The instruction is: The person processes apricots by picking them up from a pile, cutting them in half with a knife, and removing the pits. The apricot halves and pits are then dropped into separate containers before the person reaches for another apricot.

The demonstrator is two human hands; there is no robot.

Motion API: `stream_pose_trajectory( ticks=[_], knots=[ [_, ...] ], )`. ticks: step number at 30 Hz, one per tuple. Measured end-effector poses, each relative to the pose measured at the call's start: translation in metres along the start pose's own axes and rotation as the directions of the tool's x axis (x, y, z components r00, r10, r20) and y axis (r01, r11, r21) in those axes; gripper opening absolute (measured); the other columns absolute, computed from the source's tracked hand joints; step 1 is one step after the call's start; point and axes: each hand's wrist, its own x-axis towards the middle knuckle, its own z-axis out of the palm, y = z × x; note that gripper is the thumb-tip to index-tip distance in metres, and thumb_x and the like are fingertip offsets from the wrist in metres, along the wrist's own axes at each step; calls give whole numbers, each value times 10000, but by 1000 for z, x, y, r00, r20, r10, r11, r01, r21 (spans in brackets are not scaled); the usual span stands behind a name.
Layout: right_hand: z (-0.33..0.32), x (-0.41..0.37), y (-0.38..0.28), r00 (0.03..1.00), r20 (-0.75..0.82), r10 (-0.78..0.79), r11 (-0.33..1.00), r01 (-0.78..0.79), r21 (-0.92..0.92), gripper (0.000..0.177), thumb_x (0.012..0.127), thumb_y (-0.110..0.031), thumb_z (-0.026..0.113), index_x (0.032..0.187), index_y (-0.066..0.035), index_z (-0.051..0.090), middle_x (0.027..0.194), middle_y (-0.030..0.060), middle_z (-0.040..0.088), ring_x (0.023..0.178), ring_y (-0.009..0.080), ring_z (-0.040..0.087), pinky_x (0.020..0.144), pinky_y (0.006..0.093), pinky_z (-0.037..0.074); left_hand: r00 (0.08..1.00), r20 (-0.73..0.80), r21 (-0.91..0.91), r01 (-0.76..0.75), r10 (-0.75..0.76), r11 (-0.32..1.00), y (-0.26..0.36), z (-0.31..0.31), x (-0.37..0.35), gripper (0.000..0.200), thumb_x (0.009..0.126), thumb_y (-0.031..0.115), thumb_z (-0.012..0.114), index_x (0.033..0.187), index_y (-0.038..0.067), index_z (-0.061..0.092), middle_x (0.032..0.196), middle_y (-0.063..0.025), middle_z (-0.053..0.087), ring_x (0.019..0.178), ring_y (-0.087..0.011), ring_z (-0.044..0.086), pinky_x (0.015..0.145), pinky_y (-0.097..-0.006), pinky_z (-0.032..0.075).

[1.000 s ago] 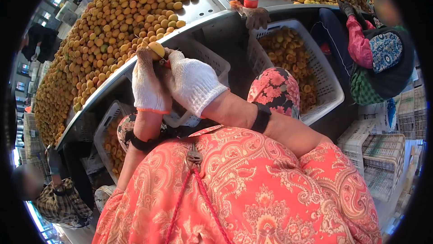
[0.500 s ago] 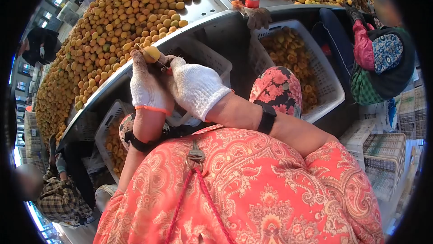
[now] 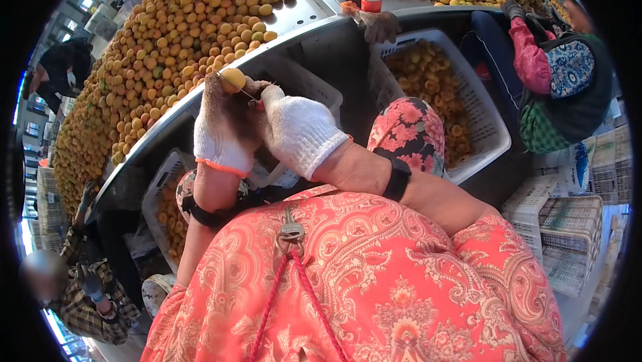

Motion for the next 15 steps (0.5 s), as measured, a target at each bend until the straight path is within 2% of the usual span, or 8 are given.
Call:
stream_pose_trajectory(
  ticks=[2,5,6,7,8,11,13,15],
  knots=[
    [-5,1,0,998,-44,-33,997,36,73,307,957,-269,538,1115,-6,538,771,222,669,752,409,661,643,487,525,993,95,101,-79,69,992,0,0,-1,437,979,455,566,1171,62,570,1034,-119,644,932,-254,615,834,-373,503],
    [-9,0,1,998,29,50,993,-53,105,275,958,-251,571,1113,-25,544,840,229,672,826,422,653,650,493,508,987,99,195,-147,130,970,-2,5,-5,414,988,430,566,1146,48,587,1047,-109,645,962,-235,617,857,-359,500],
    [-11,0,-1,997,47,63,996,-66,60,258,960,-257,571,1072,-26,541,818,226,668,816,426,652,644,496,507,986,121,285,-146,115,947,1,1,-7,389,992,402,572,1126,38,594,1056,-106,646,985,-227,615,865,-365,501],
    [-10,-1,-3,995,69,79,997,-80,13,247,962,-262,571,1031,-27,538,795,223,665,807,430,650,638,499,505,987,109,287,-141,114,948,2,-1,-9,389,992,402,572,1126,38,594,1056,-106,646,985,-227,615,865,-365,501],
    [-6,-1,-2,998,32,52,998,-53,27,236,962,-260,569,983,-29,524,758,227,653,779,435,648,623,506,502,988,70,243,-148,135,959,1,0,-10,385,993,398,572,1130,38,591,1053,-103,645,982,-226,614,862,-366,501],
    [-10,1,-8,996,53,66,998,-65,-19,233,964,-259,565,989,-32,521,753,230,651,762,429,651,613,507,502,986,-15,193,-162,169,968,0,13,-9,382,984,401,584,1155,60,584,1034,-90,636,950,-227,607,846,-373,499],
    [-7,4,-4,998,36,45,998,-44,-45,233,963,-258,565,1003,-32,521,748,231,650,755,427,652,609,507,502,998,-14,-5,-69,69,998,0,11,-3,392,970,420,598,1170,84,577,1006,-81,623,919,-237,596,837,-386,498],
    [-3,6,-1,999,23,33,997,-31,-69,234,962,-256,564,1017,-33,521,744,232,649,747,424,653,605,507,502,997,-49,-45,-55,53,997,-2,11,3,396,965,429,601,1171,91,575,997,-80,618,913,-241,591,830,-390,498]
  ],
)
